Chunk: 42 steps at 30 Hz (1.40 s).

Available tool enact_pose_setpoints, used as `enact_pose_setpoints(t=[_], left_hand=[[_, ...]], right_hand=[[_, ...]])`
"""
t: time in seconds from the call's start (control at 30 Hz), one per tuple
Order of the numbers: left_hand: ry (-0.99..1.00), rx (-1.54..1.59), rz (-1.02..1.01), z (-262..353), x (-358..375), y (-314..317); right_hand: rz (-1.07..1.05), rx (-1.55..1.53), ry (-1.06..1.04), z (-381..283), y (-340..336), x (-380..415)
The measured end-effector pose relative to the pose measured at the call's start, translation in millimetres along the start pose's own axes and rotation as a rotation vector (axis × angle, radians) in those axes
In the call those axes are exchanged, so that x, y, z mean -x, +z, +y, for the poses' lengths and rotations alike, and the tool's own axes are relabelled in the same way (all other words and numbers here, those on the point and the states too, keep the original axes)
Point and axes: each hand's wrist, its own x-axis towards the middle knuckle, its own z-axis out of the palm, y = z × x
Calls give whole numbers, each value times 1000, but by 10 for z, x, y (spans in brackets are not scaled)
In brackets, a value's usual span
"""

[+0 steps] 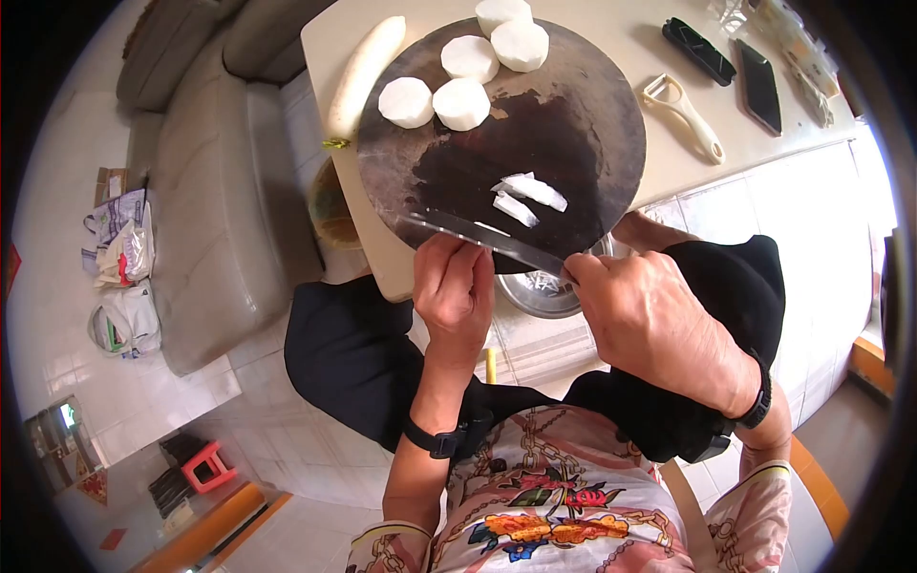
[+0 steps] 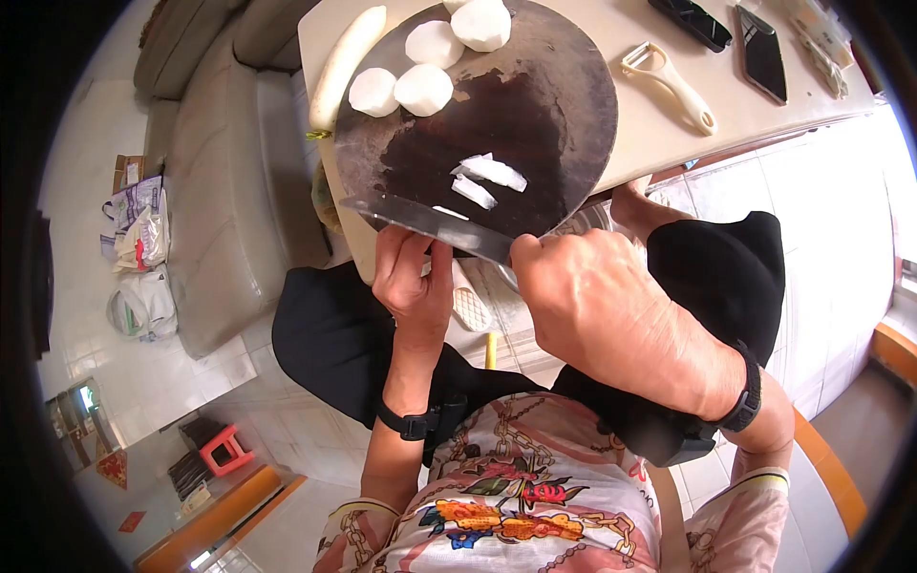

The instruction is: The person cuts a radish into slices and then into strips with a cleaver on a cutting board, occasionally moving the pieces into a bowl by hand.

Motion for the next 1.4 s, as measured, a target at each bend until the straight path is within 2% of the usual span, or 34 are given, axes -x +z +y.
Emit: enact_pose_setpoints(t=[0.3, 0.43, 0.73, 0.83, 0.9, 0.97, 1.03, 1.17, 1.23, 1.27, 1.33, 1.4], left_hand=[[30, -10, 5, -18, -12, 14], [-23, -2, -27, -15, 22, -15], [-87, 46, -15, 90, -92, -37], [-81, 14, -110, 94, -252, -130], [131, -99, -300, 31, -403, -183], [139, -76, -323, 11, -471, -188], [75, -133, -428, 50, -511, -183], [-15, -101, -432, 168, -443, -175], [-294, 102, -389, 218, -420, -163], [-289, 98, -390, 235, -438, -166], [-464, 142, -384, 268, -493, -175], [-433, 128, -356, 238, -467, -182]], right_hand=[[-61, 40, -2, 48, -27, 52], [-58, 53, 13, 47, -23, 50], [-63, -154, 98, 51, -97, 35], [65, -143, 99, 67, -43, 44], [132, -141, 52, 90, -6, 54], [147, -144, 31, 111, 21, 66], [164, -142, 14, 135, 39, 89], [209, -94, 5, 179, 60, 136], [215, -88, 0, 193, 62, 152], [220, -80, -7, 197, 62, 161], [234, -75, -17, 200, 61, 178], [191, -99, 13, 202, 58, 195]])
